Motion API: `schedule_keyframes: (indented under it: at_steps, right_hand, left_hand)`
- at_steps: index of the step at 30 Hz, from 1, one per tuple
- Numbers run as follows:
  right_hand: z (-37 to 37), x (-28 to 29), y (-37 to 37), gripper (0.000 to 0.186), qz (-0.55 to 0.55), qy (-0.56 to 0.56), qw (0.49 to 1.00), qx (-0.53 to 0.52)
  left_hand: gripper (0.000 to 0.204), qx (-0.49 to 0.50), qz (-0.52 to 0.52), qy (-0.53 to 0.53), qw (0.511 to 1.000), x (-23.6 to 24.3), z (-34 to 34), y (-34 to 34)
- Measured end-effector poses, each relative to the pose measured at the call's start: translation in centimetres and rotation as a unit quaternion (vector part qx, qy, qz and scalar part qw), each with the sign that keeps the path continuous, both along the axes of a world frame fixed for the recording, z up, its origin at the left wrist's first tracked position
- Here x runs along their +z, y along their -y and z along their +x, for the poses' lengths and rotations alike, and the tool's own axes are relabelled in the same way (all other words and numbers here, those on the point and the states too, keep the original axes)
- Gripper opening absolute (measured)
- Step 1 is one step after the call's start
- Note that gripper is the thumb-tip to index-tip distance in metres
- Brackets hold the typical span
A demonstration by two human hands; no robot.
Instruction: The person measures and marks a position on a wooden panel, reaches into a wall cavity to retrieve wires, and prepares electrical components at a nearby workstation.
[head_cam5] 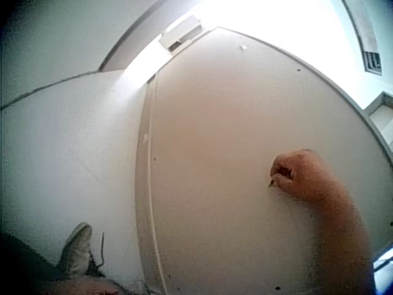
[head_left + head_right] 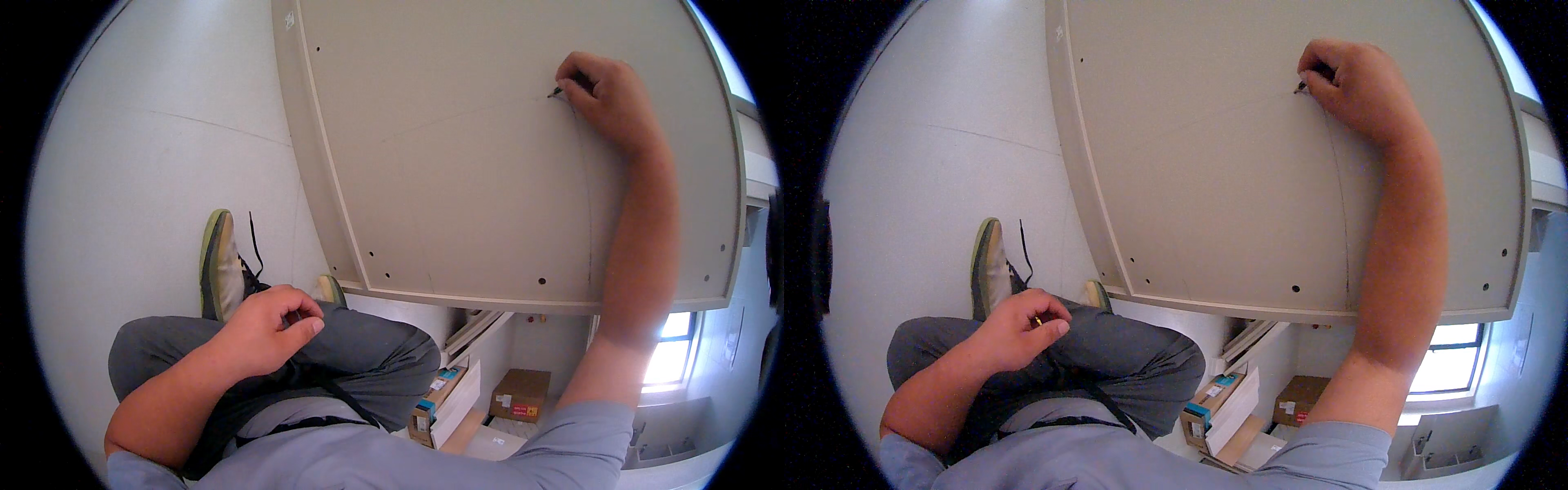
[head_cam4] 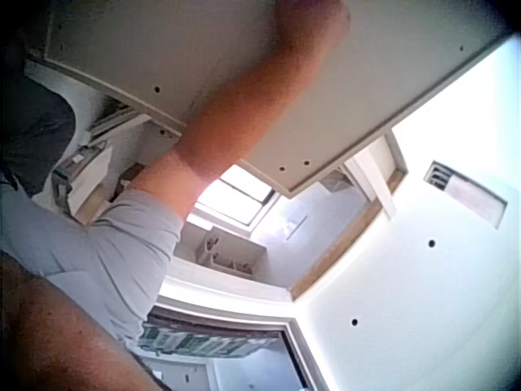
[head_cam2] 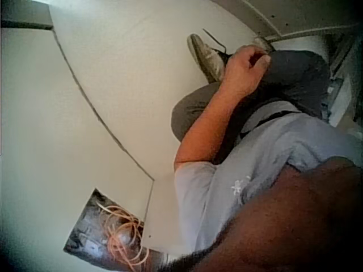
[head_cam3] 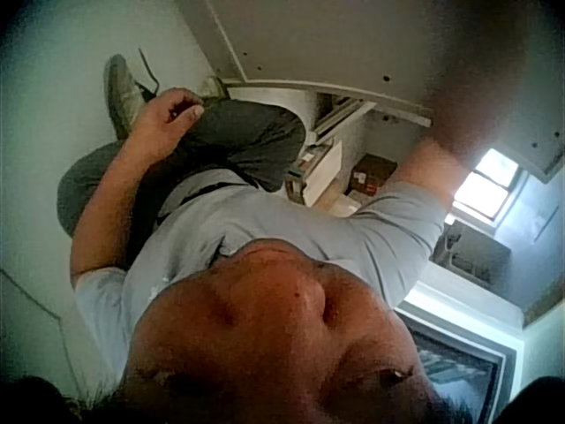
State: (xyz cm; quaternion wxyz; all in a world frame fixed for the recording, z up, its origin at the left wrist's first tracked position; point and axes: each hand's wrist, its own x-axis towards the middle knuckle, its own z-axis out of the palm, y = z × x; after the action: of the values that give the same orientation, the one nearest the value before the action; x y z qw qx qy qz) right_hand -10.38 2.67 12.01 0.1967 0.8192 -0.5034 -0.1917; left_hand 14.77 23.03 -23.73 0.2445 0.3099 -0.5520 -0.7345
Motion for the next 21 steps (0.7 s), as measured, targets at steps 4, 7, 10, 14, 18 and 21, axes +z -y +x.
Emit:
schedule_keyframes:
  at_steps: [4, 7, 10, 14, 18, 21]
  right_hand:
    - [-1.1, 0.4, -0.4, 0.014, -0.015, 0.237, 0.971, -0.029]
    - [-0.6, 0.3, -1.2, 0.016, -0.093, 0.404, 0.910, -0.026]
    - [0.9, -2.6, -3.5, 0.015, -0.141, 0.481, 0.865, -0.031]
    - [1.6, -10.9, -8.2, 0.013, -0.096, 0.413, 0.902, -0.076]
    - [-0.1, -19.5, -9.5, 0.017, -0.044, 0.282, 0.952, -0.113]
    - [-0.4, -22.2, -9.0, 0.019, -0.033, 0.229, 0.959, -0.164]
  left_hand:
    - [0.018, 0.003, -0.024, -0.009, 1.000, -0.1, 0.0, -0.2]
    - [0.019, 0.005, -0.031, -0.014, 0.999, 0.3, 0.0, -0.1]
    - [0.020, 0.007, -0.014, -0.016, 1.000, 0.2, 0.1, -0.2]
    - [0.020, 0.005, -0.060, -0.024, 0.998, 0.1, 0.2, -0.7]
    - [0.021, -0.012, -0.168, -0.017, 0.985, 0.8, 0.6, -1.1]
    - [0.025, 0.003, -0.242, -0.001, 0.970, 0.3, 0.8, -1.7]
